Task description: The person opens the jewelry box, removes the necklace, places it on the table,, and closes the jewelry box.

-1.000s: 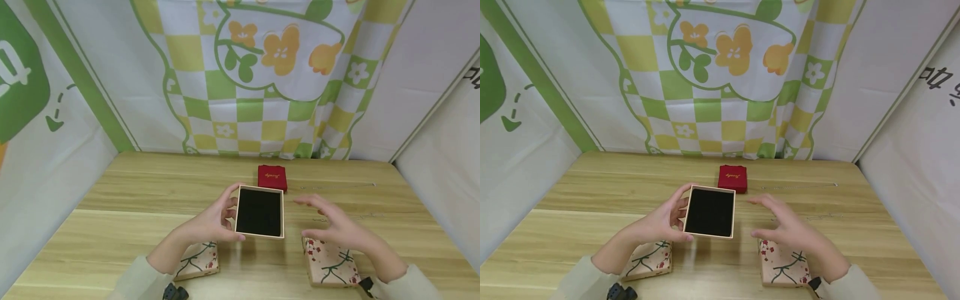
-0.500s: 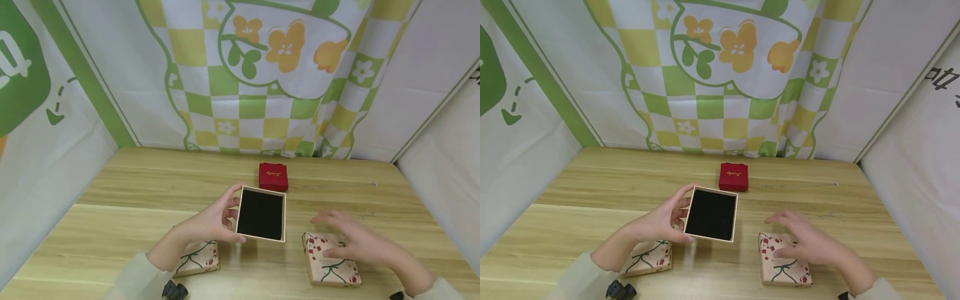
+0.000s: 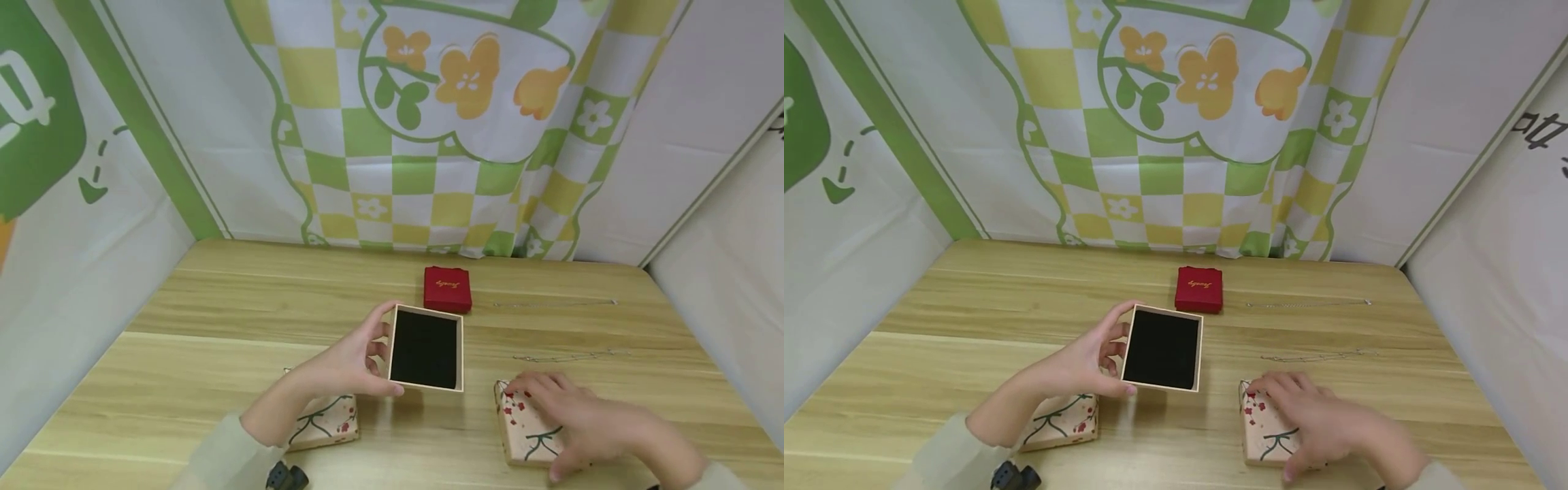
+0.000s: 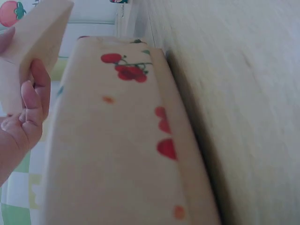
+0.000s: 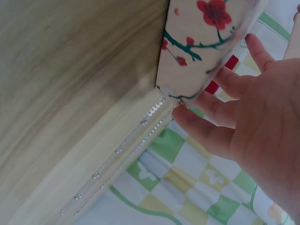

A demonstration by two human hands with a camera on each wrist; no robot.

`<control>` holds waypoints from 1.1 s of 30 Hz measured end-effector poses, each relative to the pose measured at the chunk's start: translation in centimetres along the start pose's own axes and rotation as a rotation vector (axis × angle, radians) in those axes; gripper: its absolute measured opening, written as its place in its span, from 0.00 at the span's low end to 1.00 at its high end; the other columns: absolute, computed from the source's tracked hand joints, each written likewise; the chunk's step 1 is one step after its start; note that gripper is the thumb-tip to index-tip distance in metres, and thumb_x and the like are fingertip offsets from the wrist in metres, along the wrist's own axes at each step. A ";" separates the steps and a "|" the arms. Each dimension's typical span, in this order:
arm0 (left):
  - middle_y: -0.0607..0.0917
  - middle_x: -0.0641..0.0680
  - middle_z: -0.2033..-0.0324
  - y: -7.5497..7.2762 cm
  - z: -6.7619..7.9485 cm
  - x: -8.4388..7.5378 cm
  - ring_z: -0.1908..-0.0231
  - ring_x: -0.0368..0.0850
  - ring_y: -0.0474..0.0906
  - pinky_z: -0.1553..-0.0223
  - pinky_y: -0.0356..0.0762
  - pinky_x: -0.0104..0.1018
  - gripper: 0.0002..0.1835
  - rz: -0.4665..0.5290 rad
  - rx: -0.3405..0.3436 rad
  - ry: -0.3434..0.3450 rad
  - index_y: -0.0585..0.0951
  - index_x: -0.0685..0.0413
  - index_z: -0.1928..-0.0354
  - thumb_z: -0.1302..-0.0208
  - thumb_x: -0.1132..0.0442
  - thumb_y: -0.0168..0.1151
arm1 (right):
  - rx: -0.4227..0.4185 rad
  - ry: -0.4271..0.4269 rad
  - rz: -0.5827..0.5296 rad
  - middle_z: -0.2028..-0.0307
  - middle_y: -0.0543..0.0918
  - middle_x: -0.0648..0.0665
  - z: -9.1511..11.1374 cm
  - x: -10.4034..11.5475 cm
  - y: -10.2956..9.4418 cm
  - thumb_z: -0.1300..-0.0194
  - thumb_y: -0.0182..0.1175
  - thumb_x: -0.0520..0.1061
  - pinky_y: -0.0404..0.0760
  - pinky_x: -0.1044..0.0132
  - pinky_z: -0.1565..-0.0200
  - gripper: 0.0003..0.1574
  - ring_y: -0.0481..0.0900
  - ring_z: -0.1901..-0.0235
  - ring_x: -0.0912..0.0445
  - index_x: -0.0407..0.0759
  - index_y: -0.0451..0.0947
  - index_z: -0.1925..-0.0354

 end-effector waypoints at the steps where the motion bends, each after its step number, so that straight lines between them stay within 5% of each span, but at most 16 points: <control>1: 0.60 0.54 0.38 0.0 0.0 0.0 0.52 0.50 0.69 0.55 0.73 0.41 0.59 -0.003 -0.007 0.001 0.44 0.23 0.32 0.58 0.60 0.76 | -0.003 0.003 0.011 0.36 0.56 0.55 0.0 0.0 0.1 0.69 0.76 0.59 0.64 0.37 0.50 0.64 0.55 0.40 0.49 0.65 0.52 0.36; 10: 0.61 0.55 0.38 -0.2 -0.2 0.2 0.51 0.51 0.69 0.58 0.75 0.40 0.58 0.005 -0.047 -0.017 0.45 0.20 0.34 0.59 0.60 0.76 | -0.055 0.006 0.054 0.40 0.58 0.57 -0.4 -0.3 0.2 0.66 0.75 0.55 0.69 0.47 0.55 0.63 0.58 0.46 0.56 0.64 0.51 0.35; 16: 0.60 0.55 0.37 -0.2 -0.4 0.4 0.48 0.51 0.67 0.56 0.74 0.40 0.58 0.020 -0.059 -0.032 0.45 0.18 0.35 0.58 0.60 0.76 | -0.074 0.001 0.017 0.41 0.59 0.59 -0.6 -0.3 -0.4 0.61 0.73 0.56 0.71 0.64 0.54 0.61 0.58 0.48 0.59 0.63 0.50 0.34; 22: 0.60 0.56 0.37 -0.2 -0.5 0.3 0.48 0.52 0.67 0.56 0.74 0.40 0.57 0.010 -0.071 -0.023 0.46 0.17 0.35 0.58 0.59 0.76 | -0.205 -0.006 0.029 0.45 0.63 0.58 -0.7 0.1 -2.9 0.62 0.74 0.58 0.72 0.66 0.53 0.63 0.64 0.52 0.63 0.61 0.49 0.32; 27: 0.59 0.56 0.36 -0.4 -0.5 0.4 0.46 0.52 0.66 0.53 0.73 0.41 0.57 0.001 -0.082 -0.025 0.45 0.18 0.35 0.59 0.57 0.76 | -0.359 -0.107 0.038 0.45 0.63 0.57 -0.8 1.1 -5.5 0.60 0.73 0.60 0.71 0.67 0.55 0.63 0.63 0.54 0.64 0.56 0.50 0.31; 33: 0.58 0.57 0.34 -0.4 -0.5 0.6 0.42 0.53 0.65 0.50 0.73 0.43 0.58 0.012 -0.085 -0.037 0.45 0.18 0.34 0.59 0.56 0.76 | -0.436 -0.235 0.000 0.41 0.62 0.55 -1.3 2.9 -6.9 0.57 0.73 0.57 0.72 0.67 0.54 0.61 0.63 0.51 0.64 0.52 0.50 0.32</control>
Point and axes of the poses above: each hand's wrist, its own z-axis away from the middle knuckle, its own y-axis out of the palm, x = y × z, the point moved 10 cm from there along -z, towards the middle knuckle
